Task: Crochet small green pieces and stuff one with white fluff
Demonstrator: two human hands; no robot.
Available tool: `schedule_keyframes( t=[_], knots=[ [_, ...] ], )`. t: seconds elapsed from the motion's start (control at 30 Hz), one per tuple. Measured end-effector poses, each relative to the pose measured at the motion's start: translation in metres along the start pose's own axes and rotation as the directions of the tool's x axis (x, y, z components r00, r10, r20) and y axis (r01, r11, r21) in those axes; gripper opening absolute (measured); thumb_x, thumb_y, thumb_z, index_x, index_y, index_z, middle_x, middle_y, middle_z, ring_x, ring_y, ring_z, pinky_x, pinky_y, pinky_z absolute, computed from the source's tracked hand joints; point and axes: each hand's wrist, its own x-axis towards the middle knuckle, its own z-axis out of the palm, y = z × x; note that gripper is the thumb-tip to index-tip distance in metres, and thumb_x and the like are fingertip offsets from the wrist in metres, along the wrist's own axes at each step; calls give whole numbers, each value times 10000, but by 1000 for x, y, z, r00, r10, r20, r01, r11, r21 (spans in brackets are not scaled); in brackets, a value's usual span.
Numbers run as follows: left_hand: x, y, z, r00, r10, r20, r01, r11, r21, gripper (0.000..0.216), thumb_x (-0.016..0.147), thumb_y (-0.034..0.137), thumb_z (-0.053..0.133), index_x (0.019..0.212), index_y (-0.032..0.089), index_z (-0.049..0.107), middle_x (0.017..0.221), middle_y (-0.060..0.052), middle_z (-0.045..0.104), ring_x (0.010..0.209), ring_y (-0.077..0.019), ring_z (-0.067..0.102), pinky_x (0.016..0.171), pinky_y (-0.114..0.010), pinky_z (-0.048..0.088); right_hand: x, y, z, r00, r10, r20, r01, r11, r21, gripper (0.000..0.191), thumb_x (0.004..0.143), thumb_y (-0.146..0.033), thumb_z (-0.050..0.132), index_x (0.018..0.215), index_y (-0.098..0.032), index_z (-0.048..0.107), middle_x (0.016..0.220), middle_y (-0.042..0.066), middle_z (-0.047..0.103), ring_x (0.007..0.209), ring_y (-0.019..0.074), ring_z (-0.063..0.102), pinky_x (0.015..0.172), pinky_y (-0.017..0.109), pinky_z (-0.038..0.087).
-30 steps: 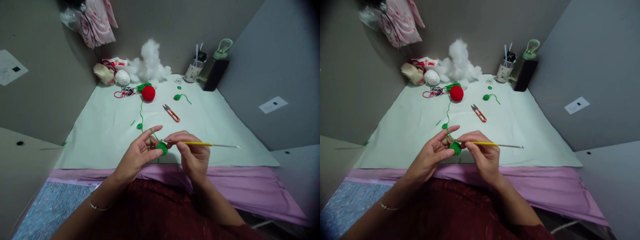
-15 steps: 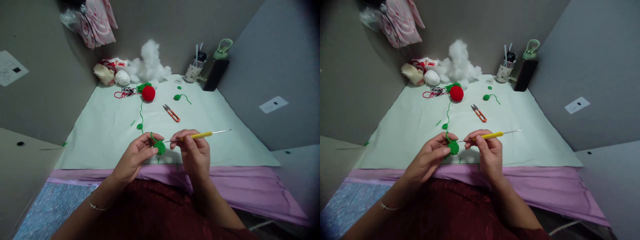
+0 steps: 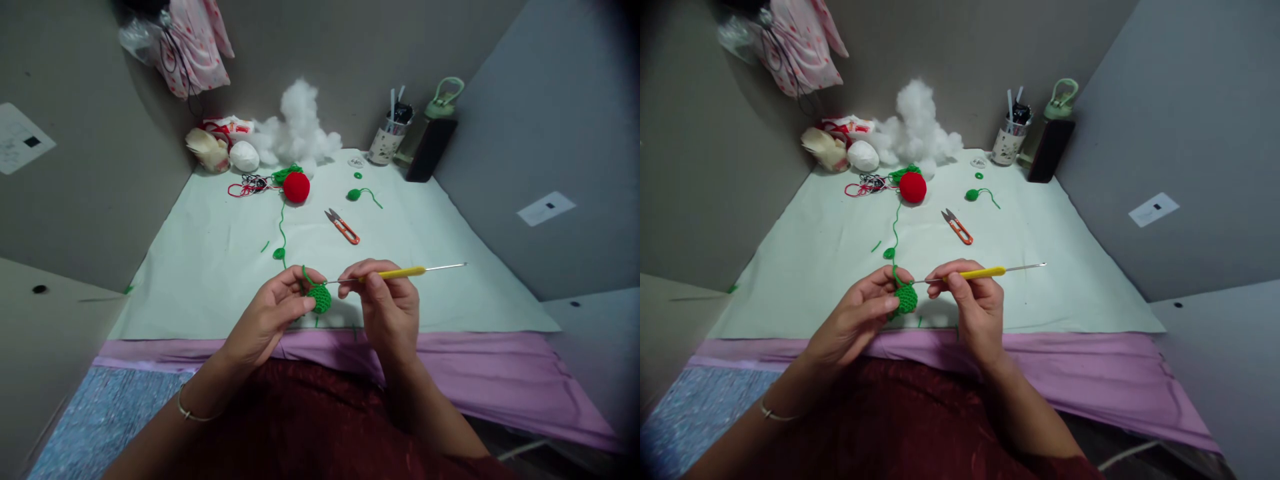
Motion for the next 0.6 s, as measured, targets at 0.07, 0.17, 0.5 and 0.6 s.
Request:
schedule_keyframes(
  t=[0.07, 0.17, 0.5, 0.6],
  knots=[
    [0, 0, 0, 1000, 3, -1, -3, 1000, 3, 254, 774, 243, 847, 1012, 194, 772, 947, -31, 650, 878, -128, 564, 783, -224, 433, 0, 0, 0, 1000, -7, -2, 7, 1000, -11, 146, 996, -275, 648, 946, -211, 770, 873, 30, 733, 703, 132, 695, 662, 288, 597],
    [-1, 0, 0, 1000, 13, -6, -13, 1000, 9, 241, 773, 238, 843, 999, 195, 770, 942, -28, 647, 875, -129, 561, 788, -228, 433, 0, 1, -1, 1000, -27, 14, 27, 999, -26, 149, 1006, -261, 632, 961, -220, 768, 890, 26, 732, 715, 129, 693, 670, 288, 594],
    [-1, -3, -3, 997, 54, 55, -60, 992, 111, 234, 818, 255, 812, 1043, 230, 754, 1009, -28, 692, 977, -162, 597, 911, -279, 432, -5, 1, 3, 987, -148, 55, 156, 971, -184, 166, 1020, -261, 600, 992, -243, 763, 893, 29, 731, 732, 150, 671, 690, 336, 566],
    [-1, -3, -4, 995, 63, 82, -72, 991, 113, 215, 837, 253, 799, 1047, 239, 754, 1051, -29, 703, 1026, -170, 608, 947, -290, 428, -6, 2, 3, 990, -123, 65, 131, 983, -128, 164, 1020, -257, 600, 999, -243, 762, 903, 27, 730, 724, 144, 668, 690, 333, 564]
  ],
)
